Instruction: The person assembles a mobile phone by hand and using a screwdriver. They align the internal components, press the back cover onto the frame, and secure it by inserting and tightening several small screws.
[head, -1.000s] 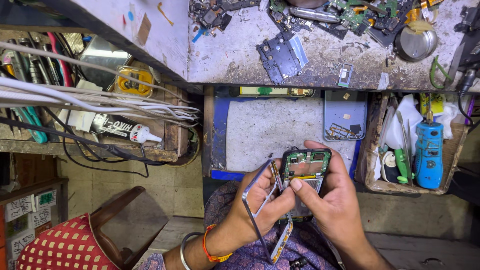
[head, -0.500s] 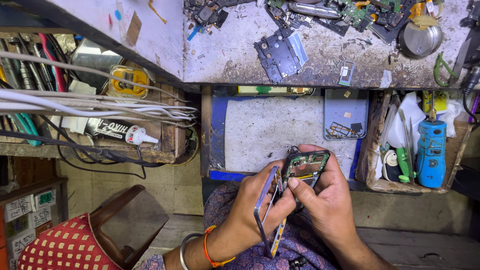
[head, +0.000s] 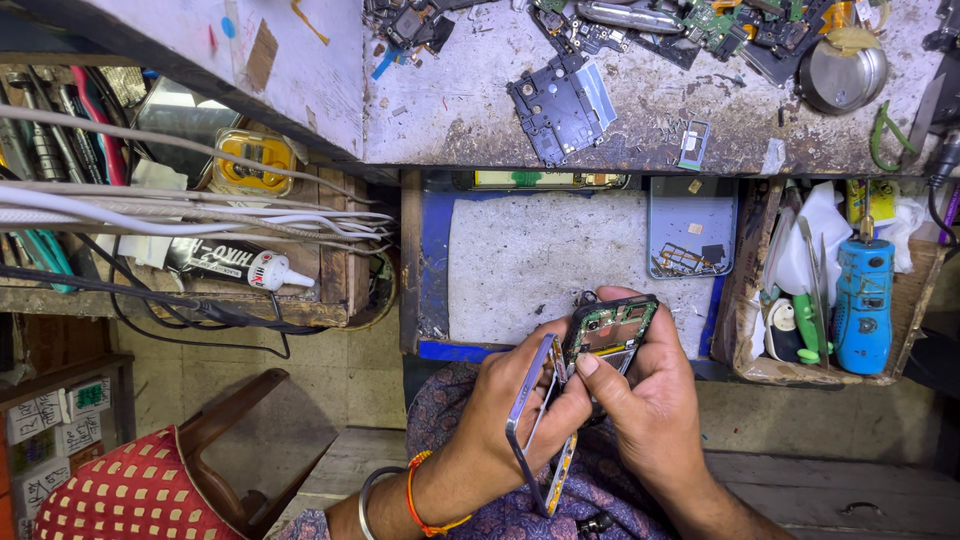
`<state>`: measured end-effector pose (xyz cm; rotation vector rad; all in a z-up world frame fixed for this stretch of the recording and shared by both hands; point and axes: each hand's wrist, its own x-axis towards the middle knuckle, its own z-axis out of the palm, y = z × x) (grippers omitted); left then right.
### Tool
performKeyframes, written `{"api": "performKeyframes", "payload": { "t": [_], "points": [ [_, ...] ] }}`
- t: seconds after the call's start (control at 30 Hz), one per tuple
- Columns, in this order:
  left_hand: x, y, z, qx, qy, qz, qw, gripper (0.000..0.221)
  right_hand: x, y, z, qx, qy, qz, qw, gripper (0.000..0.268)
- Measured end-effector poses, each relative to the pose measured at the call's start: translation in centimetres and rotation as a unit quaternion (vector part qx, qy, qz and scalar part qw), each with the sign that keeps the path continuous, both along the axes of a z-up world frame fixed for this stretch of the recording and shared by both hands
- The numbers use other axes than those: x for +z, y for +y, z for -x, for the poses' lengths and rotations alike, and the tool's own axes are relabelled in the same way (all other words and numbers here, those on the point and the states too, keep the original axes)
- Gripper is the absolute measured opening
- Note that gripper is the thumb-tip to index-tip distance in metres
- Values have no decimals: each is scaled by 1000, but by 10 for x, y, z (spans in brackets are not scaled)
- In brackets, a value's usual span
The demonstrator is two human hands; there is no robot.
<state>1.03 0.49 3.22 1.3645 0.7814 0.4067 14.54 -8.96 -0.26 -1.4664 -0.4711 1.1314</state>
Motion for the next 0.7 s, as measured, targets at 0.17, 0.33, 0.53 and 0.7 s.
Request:
{"api": "performKeyframes", "payload": {
  "t": [0.17,0.33,0.53,0.7],
  "points": [
    [-4,-2,0,5,-18,-40,999,43,-1,0,0,0,-13,2,1000,55],
    [-7,-4,2,15,-27,-54,998,40,-2,8,-1,6,5,-7,1000,55],
    [-13,-3,5,56,-91,42,993,37,1,20,-2,38,-1,2,999,50],
    [-9,1,10,47,7,-8,999,35,1,22,0,44,-22,1,999,44]
  ]
}}
